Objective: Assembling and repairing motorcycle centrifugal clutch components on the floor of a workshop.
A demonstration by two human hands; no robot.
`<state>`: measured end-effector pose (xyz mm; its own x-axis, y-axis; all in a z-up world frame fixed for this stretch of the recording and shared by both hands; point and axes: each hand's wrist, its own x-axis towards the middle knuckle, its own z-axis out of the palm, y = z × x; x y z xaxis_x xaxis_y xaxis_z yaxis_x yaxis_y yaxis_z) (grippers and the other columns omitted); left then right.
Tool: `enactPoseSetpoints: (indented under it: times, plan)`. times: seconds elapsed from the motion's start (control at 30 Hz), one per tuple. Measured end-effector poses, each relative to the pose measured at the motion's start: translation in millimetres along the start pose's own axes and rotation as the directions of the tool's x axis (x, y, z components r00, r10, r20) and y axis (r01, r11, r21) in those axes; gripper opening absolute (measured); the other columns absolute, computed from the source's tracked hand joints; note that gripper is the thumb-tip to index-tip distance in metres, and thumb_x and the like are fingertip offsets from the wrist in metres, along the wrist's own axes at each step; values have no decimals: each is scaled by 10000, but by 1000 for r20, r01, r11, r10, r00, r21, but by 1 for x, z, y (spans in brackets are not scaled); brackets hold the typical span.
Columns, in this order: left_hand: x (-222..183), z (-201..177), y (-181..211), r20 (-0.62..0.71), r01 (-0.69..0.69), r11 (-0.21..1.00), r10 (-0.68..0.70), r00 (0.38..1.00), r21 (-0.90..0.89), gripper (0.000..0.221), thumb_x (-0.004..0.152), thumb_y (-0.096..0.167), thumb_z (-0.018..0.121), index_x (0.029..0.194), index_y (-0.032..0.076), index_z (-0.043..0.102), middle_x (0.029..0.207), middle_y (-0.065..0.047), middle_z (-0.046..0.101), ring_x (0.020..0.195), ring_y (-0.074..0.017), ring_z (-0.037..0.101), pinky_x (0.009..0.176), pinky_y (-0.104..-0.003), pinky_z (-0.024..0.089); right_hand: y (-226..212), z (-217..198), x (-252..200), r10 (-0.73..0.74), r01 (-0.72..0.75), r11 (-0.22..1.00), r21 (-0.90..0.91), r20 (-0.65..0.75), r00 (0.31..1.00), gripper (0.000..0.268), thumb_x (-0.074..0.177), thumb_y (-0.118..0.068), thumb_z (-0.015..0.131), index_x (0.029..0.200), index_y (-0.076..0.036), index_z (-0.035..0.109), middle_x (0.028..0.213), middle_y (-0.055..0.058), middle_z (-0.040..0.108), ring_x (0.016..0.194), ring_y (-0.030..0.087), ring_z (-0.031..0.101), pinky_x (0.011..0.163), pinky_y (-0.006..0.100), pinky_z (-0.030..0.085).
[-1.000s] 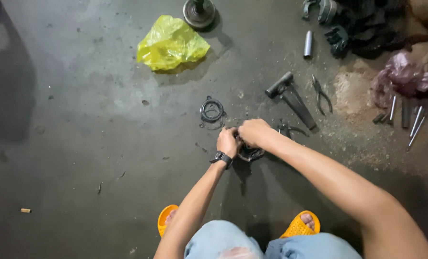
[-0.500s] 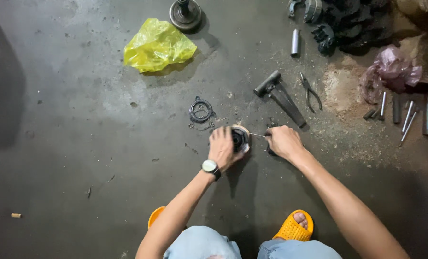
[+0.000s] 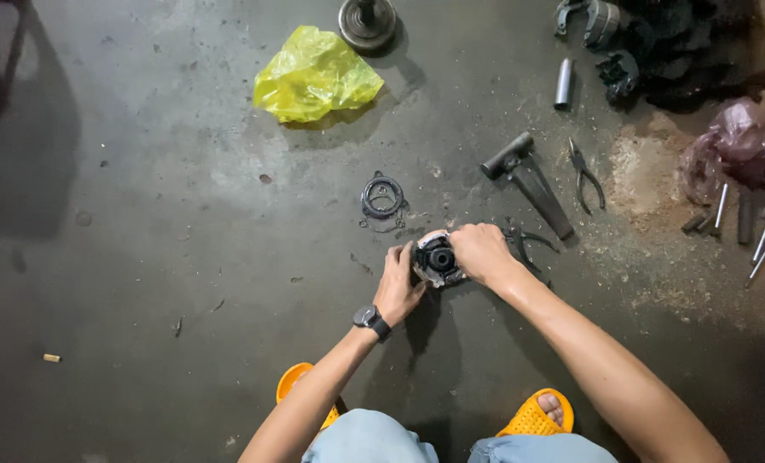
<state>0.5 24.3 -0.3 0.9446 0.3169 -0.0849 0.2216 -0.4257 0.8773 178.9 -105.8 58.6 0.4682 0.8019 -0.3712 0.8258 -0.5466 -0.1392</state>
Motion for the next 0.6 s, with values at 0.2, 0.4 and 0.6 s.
enactPoseSetpoints:
  times: [0.2, 0.4, 0.6]
  plan:
    - [44, -21, 13, 227, -159, 972, 118, 967, 170, 1042, 583, 85, 869, 1472, -59, 345, 1393, -257, 451, 1221, -460, 469, 1046, -486, 449, -9, 3, 19, -117, 111, 991, -71, -76, 990, 144, 822, -140, 648, 787, -106, 783, 763, 188, 738, 715, 373, 739, 634, 479, 582]
    - [38, 5, -29, 249, -190, 951, 127, 960, 246, 790, 677, 184, 873, 1358, 6, 513, 1370, -199, 506, 1238, -409, 490, 982, -485, 475, -50, -4, 59, -182, 212, 894, -394, 115, 977, 165, 871, -267, 668, 827, -177, 799, 855, 92, 772, 932, 308, 730, 865, 467, 527]
    - [35, -16, 4, 212, -132, 971, 90, 973, 197, 880, 617, 253, 912, 1375, 34, 521, 1362, -170, 517, 1255, -391, 472, 977, -491, 440, -41, -4, 104, -303, 401, 834, -380, 291, 907, 215, 836, -305, 705, 923, -144, 818, 1041, 98, 766, 1190, 331, 616, 1097, 512, 348]
